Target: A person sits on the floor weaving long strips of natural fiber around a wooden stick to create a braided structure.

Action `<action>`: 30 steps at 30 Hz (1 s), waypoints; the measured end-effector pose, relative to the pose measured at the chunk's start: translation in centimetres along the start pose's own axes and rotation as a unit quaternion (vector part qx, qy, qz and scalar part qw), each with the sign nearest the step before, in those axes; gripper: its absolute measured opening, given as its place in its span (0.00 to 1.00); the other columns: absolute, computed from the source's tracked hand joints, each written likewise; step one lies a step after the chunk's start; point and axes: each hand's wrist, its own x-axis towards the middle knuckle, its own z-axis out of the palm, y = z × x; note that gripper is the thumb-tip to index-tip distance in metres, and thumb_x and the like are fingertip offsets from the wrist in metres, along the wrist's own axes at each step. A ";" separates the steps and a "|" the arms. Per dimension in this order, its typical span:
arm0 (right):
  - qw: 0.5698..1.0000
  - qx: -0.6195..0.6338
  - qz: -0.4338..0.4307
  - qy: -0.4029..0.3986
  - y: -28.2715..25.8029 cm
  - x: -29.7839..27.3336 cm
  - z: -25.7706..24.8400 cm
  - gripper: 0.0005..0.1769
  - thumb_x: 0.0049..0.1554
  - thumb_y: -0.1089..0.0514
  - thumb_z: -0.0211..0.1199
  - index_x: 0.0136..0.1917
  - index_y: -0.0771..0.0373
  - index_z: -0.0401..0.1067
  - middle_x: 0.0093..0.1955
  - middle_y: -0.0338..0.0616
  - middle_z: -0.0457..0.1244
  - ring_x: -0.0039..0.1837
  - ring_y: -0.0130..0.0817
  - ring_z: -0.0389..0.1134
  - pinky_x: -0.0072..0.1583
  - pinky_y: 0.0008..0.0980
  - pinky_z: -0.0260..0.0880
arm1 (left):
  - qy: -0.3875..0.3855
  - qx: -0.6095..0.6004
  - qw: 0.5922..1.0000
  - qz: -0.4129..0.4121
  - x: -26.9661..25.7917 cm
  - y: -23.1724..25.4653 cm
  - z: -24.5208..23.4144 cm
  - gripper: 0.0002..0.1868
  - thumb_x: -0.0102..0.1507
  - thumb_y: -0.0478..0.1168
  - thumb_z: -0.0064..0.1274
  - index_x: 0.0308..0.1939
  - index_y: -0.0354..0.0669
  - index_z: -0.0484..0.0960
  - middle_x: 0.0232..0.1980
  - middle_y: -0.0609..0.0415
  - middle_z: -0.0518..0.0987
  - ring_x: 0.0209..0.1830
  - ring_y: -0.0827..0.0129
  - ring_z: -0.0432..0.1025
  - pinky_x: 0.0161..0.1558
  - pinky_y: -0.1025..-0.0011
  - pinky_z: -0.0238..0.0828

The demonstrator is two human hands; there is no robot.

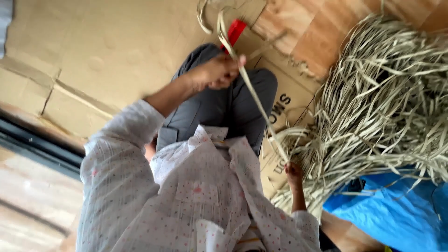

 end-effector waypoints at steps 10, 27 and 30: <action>0.955 -0.274 -0.096 -0.051 -28.0 5.7 7.6 0.29 0.59 0.55 0.65 0.69 0.73 0.63 0.60 0.67 0.65 0.63 0.62 0.67 0.65 0.54 0.63 | 0.125 0.337 0.906 0.222 -1.8 -0.8 5.9 0.28 0.69 0.51 0.54 0.19 0.41 0.69 0.13 0.52 0.62 0.13 0.68 0.57 0.20 0.71 0.56; 0.953 0.035 -0.294 0.070 -38.5 9.9 15.0 0.18 0.70 0.61 0.48 0.38 0.64 0.68 0.26 0.42 0.59 0.30 0.27 0.58 0.37 0.29 0.61 | 0.110 0.289 0.905 0.294 -2.6 -2.8 8.3 0.24 0.70 0.50 0.52 0.22 0.42 0.69 0.14 0.48 0.65 0.15 0.71 0.63 0.23 0.74 0.59; 0.950 0.011 -0.294 0.106 -38.2 9.9 15.3 0.18 0.69 0.63 0.48 0.38 0.64 0.68 0.25 0.43 0.59 0.30 0.29 0.59 0.36 0.30 0.61 | 0.105 0.283 0.908 0.290 -2.2 -3.4 7.9 0.22 0.71 0.47 0.50 0.24 0.41 0.70 0.15 0.48 0.65 0.16 0.69 0.64 0.23 0.73 0.59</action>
